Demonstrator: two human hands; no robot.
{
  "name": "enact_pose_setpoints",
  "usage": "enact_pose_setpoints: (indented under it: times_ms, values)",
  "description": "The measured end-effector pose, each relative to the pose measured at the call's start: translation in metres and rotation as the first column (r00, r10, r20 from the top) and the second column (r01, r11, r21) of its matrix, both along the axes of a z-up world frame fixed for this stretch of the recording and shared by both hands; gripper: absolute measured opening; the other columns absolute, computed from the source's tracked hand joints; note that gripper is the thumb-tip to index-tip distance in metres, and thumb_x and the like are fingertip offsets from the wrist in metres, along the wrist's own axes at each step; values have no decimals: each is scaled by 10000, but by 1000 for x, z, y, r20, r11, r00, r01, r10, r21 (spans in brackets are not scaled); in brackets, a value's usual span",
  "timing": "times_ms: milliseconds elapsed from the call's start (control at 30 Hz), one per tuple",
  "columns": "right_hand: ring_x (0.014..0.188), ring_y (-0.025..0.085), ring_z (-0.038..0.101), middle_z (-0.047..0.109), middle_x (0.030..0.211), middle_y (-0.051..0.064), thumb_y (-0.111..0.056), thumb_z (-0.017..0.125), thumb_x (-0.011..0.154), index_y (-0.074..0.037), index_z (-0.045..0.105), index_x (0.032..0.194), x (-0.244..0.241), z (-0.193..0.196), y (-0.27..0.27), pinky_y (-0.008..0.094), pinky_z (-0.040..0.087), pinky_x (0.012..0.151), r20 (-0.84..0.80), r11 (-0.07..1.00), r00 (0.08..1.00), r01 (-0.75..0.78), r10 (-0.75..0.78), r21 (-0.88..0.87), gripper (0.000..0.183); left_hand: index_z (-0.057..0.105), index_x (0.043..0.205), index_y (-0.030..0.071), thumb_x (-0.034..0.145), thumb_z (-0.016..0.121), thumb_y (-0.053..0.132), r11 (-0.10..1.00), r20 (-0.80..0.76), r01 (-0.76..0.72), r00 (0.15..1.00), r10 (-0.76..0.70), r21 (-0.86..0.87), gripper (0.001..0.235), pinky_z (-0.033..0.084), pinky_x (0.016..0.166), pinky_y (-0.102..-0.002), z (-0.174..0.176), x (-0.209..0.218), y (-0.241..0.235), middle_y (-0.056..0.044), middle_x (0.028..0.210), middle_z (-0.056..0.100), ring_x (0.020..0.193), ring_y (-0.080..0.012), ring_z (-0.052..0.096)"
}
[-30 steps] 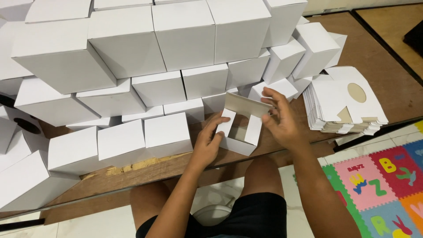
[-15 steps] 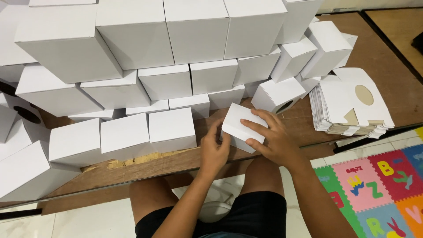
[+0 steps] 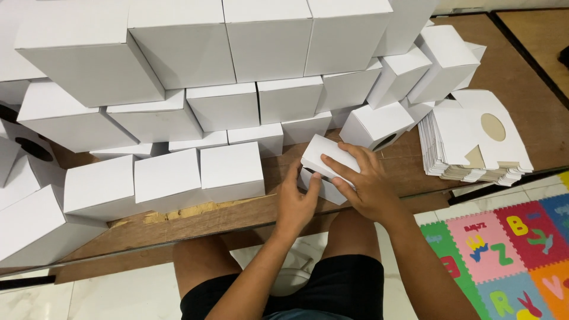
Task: The person assembles white cardboard boxes by folding the flat pieces into shape and tucking the flaps to secure them. They repeatedly pick up a flat piece, fold it into a cube, and place the finished box onto a growing stack.
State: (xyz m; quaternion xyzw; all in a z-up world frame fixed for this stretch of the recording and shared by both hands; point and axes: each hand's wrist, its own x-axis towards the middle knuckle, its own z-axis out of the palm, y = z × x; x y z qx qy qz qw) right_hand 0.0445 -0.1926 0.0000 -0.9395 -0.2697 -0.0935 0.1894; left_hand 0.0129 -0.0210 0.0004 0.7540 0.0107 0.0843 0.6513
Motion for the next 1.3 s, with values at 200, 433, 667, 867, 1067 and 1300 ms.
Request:
enact_pose_setpoints:
  times_ms: [200, 433, 667, 867, 1067, 1300]
  values:
    - [1314, 373, 345, 406, 1399, 122, -374, 370, 962, -357, 546, 1327, -6, 3, -4, 538, 288, 1053, -18, 999, 998, -54, 54, 0, 405, 498, 1280, -46, 890, 515, 227, 1000, -22, 23, 999, -23, 4, 476, 452, 938, -557, 5, -1, 6, -291, 1176, 609, 1156, -458, 545]
    - [1315, 372, 361, 426, 1389, 120, -349, 423, 941, -363, 576, 1292, -2, -4, -7, 525, 307, 1064, 53, 995, 995, -76, 79, -66, 383, 484, 1281, -76, 907, 473, 198, 1000, -48, 8, 999, -10, -25, 464, 455, 933, -559, 10, 1, 5, -318, 1178, 599, 1153, -465, 547]
    - [1313, 390, 366, 440, 1378, 139, -390, 415, 957, -360, 544, 1324, -1, -21, -4, 521, 279, 1088, 184, 996, 979, -89, 92, -26, 390, 546, 1240, -30, 960, 439, 249, 999, -78, 7, 997, -10, -42, 409, 502, 886, -544, 9, 7, 9, -282, 1144, 630, 1105, -448, 587]
    - [1317, 380, 368, 450, 1374, 145, -347, 420, 965, -319, 570, 1294, 0, -34, -1, 521, 254, 1101, 225, 993, 973, -79, 58, 87, 362, 579, 1207, -14, 963, 470, 279, 998, -94, -6, 996, 0, -63, 396, 516, 866, -524, 0, 11, 8, -263, 1112, 645, 1075, -432, 609]
    - [1338, 392, 323, 394, 1399, 140, -378, 477, 944, -271, 591, 1230, -9, -48, 0, 545, 218, 1112, 187, 969, 981, -4, -44, 249, 326, 589, 1183, -28, 964, 483, 300, 999, -84, -23, 996, 20, -43, 408, 534, 823, -518, 3, 4, 6, -286, 1090, 647, 1038, -448, 622]
    - [1274, 438, 383, 252, 1367, 243, -329, 795, 709, -142, 368, 1366, -29, -32, 8, 547, 438, 986, -126, 857, 925, 380, -359, 348, 805, 498, 1259, -39, 953, 488, 278, 1000, 27, 9, 1000, -10, 30, 442, 484, 933, -545, -2, -9, 8, -283, 1191, 578, 1133, -451, 555]
